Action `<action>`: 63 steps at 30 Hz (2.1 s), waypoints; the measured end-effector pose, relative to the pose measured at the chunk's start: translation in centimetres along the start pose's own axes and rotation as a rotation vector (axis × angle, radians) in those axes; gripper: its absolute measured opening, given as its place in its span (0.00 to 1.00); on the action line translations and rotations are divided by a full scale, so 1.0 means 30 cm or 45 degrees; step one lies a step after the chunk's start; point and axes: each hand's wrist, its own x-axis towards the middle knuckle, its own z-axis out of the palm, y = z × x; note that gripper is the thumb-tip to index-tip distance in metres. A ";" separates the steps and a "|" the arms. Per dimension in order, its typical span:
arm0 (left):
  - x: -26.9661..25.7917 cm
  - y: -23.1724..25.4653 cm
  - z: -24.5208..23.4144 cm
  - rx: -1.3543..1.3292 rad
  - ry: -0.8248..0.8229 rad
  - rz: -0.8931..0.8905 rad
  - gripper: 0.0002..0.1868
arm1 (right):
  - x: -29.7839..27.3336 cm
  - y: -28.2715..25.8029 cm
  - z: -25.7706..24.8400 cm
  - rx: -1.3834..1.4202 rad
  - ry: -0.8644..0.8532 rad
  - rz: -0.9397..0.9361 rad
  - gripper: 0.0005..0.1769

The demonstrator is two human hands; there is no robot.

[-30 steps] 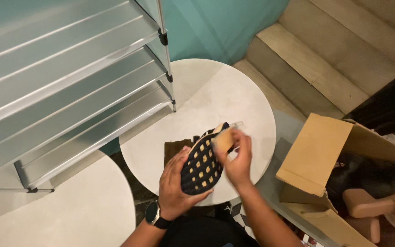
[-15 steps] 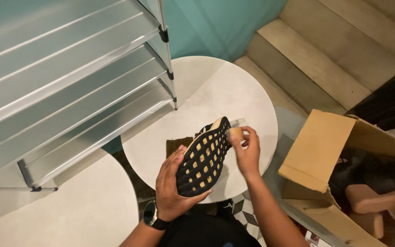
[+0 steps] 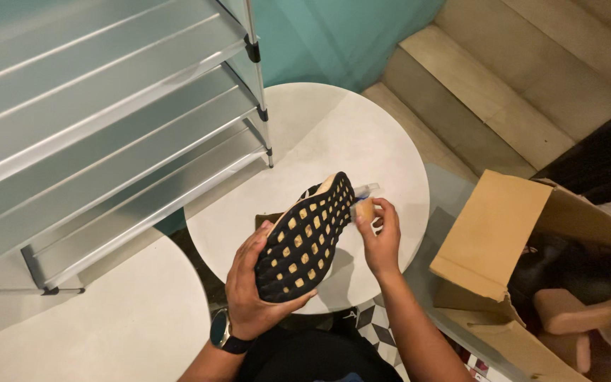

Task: The person takes a sneaker out of a cardboard box and cleans the white midsole and black outsole using a brush.

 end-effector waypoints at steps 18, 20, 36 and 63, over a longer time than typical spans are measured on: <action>-0.041 -0.008 0.063 0.044 -0.055 0.050 0.58 | 0.082 0.038 0.049 -0.072 0.065 -0.362 0.33; -0.050 -0.010 0.067 0.052 -0.070 0.061 0.58 | 0.107 0.066 0.051 0.135 -0.049 0.300 0.27; -0.041 0.004 0.037 -0.040 -0.031 -0.003 0.60 | -0.008 0.010 -0.021 -0.192 0.048 -0.360 0.39; -0.058 -0.074 0.060 0.117 -0.061 0.024 0.50 | -0.219 -0.292 0.066 -0.169 -0.148 -1.017 0.48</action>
